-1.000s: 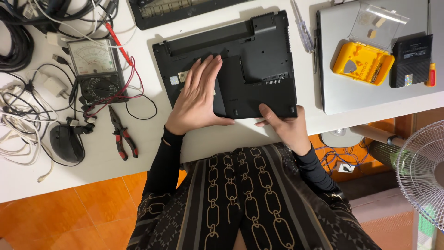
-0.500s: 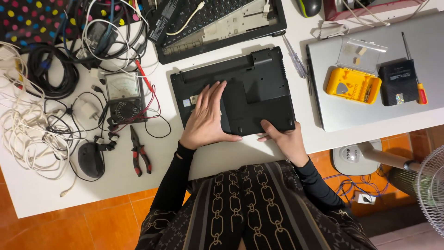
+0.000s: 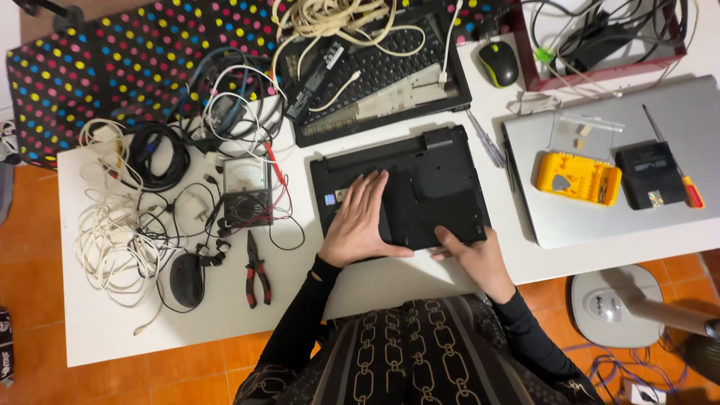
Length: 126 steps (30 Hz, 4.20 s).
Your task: The person works on the underside of a laptop at a cluttered repair bench. They remove a plastic access cover from the laptop base, set it aside, then pick up a battery pack and align it into the laptop's battery bay, pressing it into place and adjusting the laptop.
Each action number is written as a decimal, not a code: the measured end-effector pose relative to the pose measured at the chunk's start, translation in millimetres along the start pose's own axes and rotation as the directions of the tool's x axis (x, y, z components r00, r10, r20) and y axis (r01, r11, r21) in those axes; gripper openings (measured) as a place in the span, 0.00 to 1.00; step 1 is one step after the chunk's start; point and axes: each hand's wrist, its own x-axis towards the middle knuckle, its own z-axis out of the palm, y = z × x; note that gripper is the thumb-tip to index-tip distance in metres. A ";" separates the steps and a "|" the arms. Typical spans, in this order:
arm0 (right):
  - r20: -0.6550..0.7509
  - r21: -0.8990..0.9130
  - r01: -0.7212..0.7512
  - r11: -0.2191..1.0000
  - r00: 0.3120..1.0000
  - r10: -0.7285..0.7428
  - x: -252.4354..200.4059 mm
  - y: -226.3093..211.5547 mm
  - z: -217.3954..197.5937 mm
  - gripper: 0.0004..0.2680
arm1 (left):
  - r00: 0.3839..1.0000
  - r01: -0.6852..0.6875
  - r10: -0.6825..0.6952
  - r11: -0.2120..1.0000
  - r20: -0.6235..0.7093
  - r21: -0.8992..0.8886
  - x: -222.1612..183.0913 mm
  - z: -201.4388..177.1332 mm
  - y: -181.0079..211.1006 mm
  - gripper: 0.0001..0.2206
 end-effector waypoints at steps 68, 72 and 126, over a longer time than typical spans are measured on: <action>-0.415 -0.095 0.260 0.961 0.867 -0.275 -14.0 9.7 3.4 0.15 | 0.999 -0.044 0.046 0.997 -0.024 0.066 -2.3 0.6 2.5 0.62; -0.381 -0.354 0.366 0.861 0.784 -0.490 -14.1 3.5 1.1 0.13 | 0.999 -0.040 0.041 0.997 -0.016 0.069 -2.5 -2.5 4.8 0.62; -0.404 -0.127 0.345 0.930 0.838 -0.366 -16.9 5.1 20.1 0.21 | 0.975 0.012 -0.148 0.777 -0.164 -0.630 -12.1 -1.9 -10.6 0.34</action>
